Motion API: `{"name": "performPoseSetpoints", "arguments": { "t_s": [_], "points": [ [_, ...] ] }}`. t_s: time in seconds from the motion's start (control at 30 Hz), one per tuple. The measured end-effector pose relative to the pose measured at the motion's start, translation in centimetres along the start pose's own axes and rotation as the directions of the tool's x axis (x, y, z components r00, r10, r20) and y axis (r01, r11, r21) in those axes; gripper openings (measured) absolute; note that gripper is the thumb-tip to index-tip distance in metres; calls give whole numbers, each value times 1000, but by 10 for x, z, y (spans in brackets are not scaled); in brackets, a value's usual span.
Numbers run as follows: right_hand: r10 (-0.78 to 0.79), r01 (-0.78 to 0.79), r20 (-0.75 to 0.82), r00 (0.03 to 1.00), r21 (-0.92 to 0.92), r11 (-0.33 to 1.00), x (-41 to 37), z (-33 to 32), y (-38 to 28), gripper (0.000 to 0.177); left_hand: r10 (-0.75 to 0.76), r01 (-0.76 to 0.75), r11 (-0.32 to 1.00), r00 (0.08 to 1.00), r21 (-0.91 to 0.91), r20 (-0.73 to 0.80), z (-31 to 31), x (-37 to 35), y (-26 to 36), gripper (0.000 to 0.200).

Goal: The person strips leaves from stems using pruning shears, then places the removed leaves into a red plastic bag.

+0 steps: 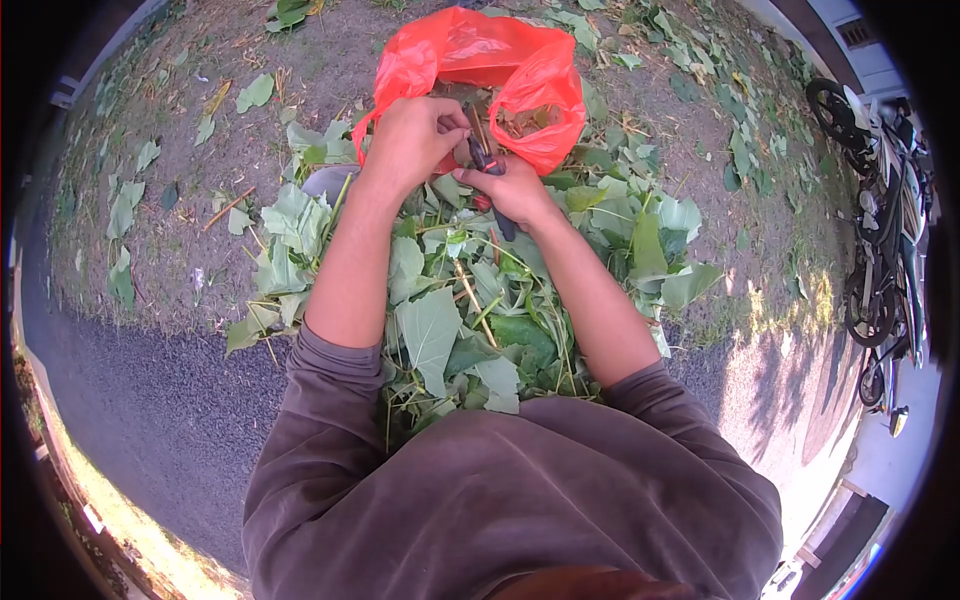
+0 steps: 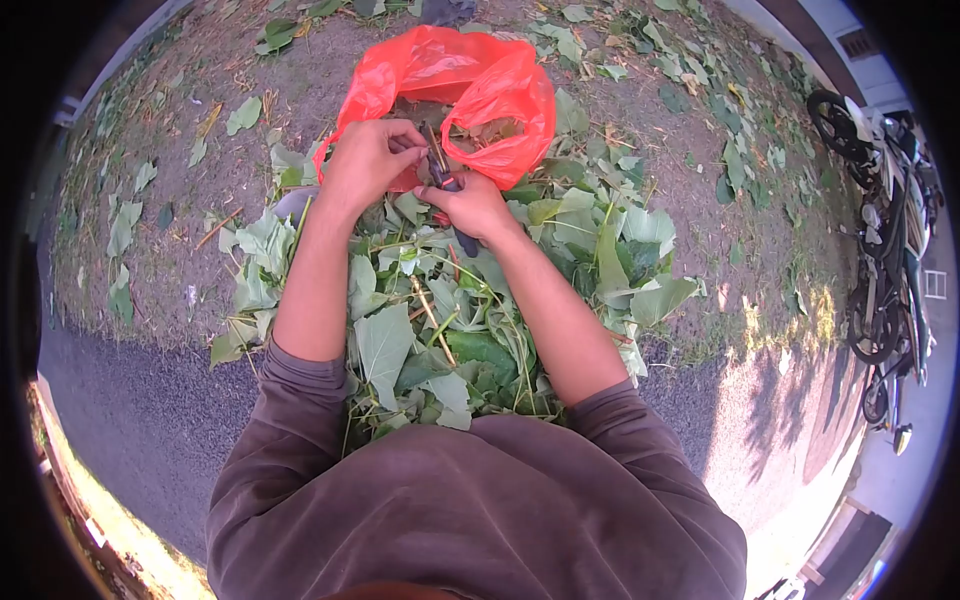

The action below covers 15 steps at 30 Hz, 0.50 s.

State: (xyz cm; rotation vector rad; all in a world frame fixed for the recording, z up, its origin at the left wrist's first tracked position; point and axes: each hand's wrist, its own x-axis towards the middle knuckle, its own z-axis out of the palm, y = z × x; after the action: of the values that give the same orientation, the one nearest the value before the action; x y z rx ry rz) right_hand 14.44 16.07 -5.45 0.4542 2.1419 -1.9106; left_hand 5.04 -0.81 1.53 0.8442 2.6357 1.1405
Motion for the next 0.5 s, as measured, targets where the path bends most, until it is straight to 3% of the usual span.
{"name": "performPoseSetpoints", "arguments": {
  "t_s": [0.07,0.2,0.23,0.27,0.3,0.33,0.4,0.43,0.5],
  "points": [
    [76,-77,21,997,40,996,5,0,4,33,2,-2,999,1000,-34,-11,-1,0,0,16],
    [-2,4,-25,1000,45,999,-1,-2,6,36,33,-36,997,998,-68,-53,4,2,-5,23],
    [-35,38,-26,999,146,989,-1,-7,10,38,-7,2,998,996,-61,-87,4,-3,-3,23],
    [-74,74,-9,997,256,964,5,-3,11,41,36,-50,992,991,-115,-126,1,-5,-2,25],
    [-61,63,-17,998,368,928,0,1,3,46,93,-120,980,982,-158,-163,-10,-5,-5,26],
    [26,-20,-17,1000,312,950,-3,-5,0,45,68,-95,986,979,-135,-191,-30,-9,-1,26],
    [38,-26,-30,999,332,943,-7,-9,3,42,-10,-102,884,972,-457,-237,-73,-18,28,25],
    [52,-35,-39,998,350,936,-9,-11,4,42,-19,-98,885,969,-455,-245,-86,-18,25,25],
    [101,-90,-19,995,322,943,-15,-16,-1,41,-72,-178,858,887,-482,-456,-121,-13,2,24]
  ]
}}
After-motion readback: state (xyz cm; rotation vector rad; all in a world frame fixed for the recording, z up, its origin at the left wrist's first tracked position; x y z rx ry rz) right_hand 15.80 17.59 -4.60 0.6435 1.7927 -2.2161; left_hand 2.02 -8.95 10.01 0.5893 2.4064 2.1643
